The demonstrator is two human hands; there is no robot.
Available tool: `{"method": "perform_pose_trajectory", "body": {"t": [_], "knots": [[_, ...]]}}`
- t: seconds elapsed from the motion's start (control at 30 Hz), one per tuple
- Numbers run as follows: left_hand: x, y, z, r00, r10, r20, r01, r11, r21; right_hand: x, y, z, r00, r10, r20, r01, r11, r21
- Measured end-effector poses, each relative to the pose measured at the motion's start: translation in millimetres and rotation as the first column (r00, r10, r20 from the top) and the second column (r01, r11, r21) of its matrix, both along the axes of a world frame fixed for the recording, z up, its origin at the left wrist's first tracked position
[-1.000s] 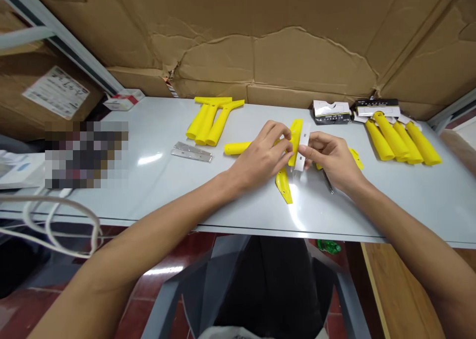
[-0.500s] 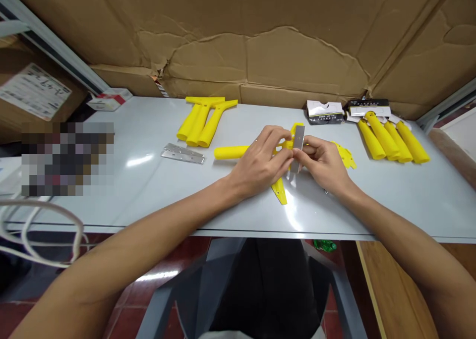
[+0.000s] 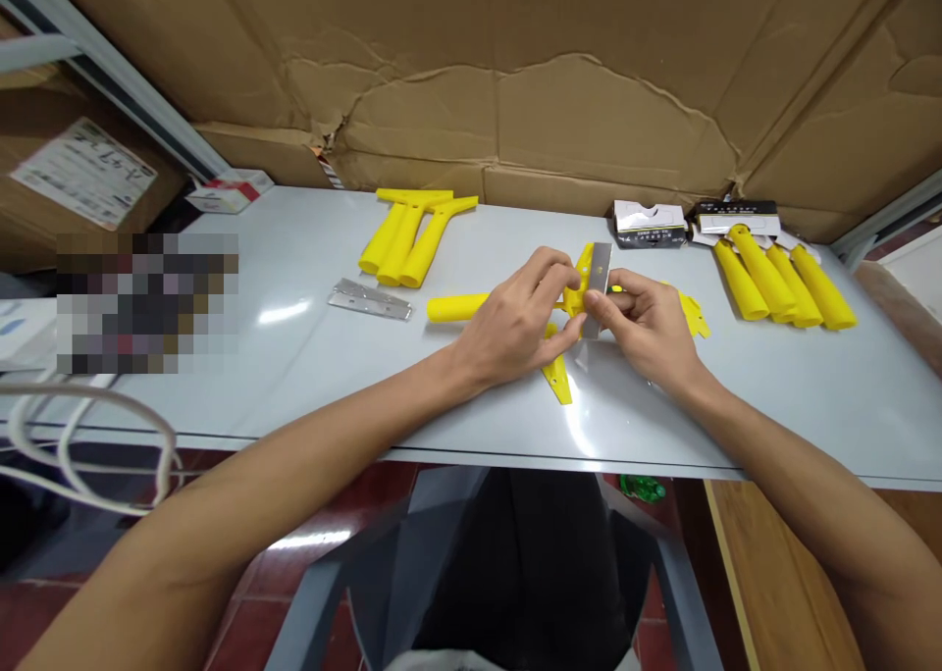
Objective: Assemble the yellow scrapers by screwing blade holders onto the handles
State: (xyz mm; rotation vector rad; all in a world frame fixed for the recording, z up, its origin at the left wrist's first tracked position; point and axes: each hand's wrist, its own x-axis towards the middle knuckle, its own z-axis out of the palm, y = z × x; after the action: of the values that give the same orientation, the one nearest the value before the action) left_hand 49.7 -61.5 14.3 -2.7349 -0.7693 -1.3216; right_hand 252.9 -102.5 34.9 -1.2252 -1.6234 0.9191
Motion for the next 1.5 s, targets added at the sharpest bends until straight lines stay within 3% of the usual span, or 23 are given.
{"method": "perform_pose_trajectory", "body": {"t": [0.13, 0.37, 0.5, 0.67, 0.83, 1.0, 1.17, 1.3, 1.4, 1.5], "knots": [[0.4, 3.0, -0.9, 0.999, -0.036, 0.033, 0.033, 0.997, 0.074, 3.2, 2.1, -1.9, 1.0, 0.005, -0.021, -0.006, 0.999, -0.035], [-3.2, 5.1, 0.8, 0.999, -0.042, 0.013, 0.041, 0.998, 0.052, 4.9, 5.7, 1.0, 0.994, 0.101, -0.039, -0.104, 0.992, -0.075], [-5.4, 8.4, 0.1, 0.999, -0.046, -0.005, 0.046, 0.998, 0.042, 5.7, 7.3, -0.2, 0.995, 0.098, -0.002, -0.098, 0.993, -0.059], [-7.5, 11.3, -0.7, 0.997, -0.077, -0.01, 0.077, 0.997, -0.011, 8.4, 9.8, -1.8, 0.996, 0.043, 0.076, -0.042, 0.999, -0.009], [-7.6, 10.4, 2.4, 0.99, -0.113, 0.082, 0.123, 0.983, -0.133, 8.8, 10.2, -3.7, 0.996, 0.033, 0.081, -0.033, 0.999, -0.008], [-11.6, 10.7, 13.0, 0.976, -0.121, 0.183, 0.188, 0.891, -0.412, 7.2, 10.7, -9.1, 0.991, 0.111, 0.08, -0.109, 0.994, -0.023], [-20.7, 11.6, 30.9, 0.968, -0.153, 0.197, 0.248, 0.689, -0.681, 3.9, 7.7, -10.2, 0.982, 0.115, 0.153, -0.123, 0.991, 0.045], [-20.8, 13.3, 33.9, 0.94, -0.219, 0.262, 0.342, 0.576, -0.742, 2.9, 5.2, -9.9, 0.985, 0.065, 0.16, -0.079, 0.994, 0.081], [-15.5, 12.4, 30.2, 0.929, -0.191, 0.319, 0.37, 0.545, -0.752, 2.9, 4.2, -10.3, 0.98, 0.02, 0.199, -0.044, 0.992, 0.12], [-9.1, 7.7, 27.4, 0.945, -0.108, 0.309, 0.314, 0.567, -0.762, 1.5, 2.9, -10.7, 0.971, 0.011, 0.24, -0.044, 0.99, 0.133]]}}
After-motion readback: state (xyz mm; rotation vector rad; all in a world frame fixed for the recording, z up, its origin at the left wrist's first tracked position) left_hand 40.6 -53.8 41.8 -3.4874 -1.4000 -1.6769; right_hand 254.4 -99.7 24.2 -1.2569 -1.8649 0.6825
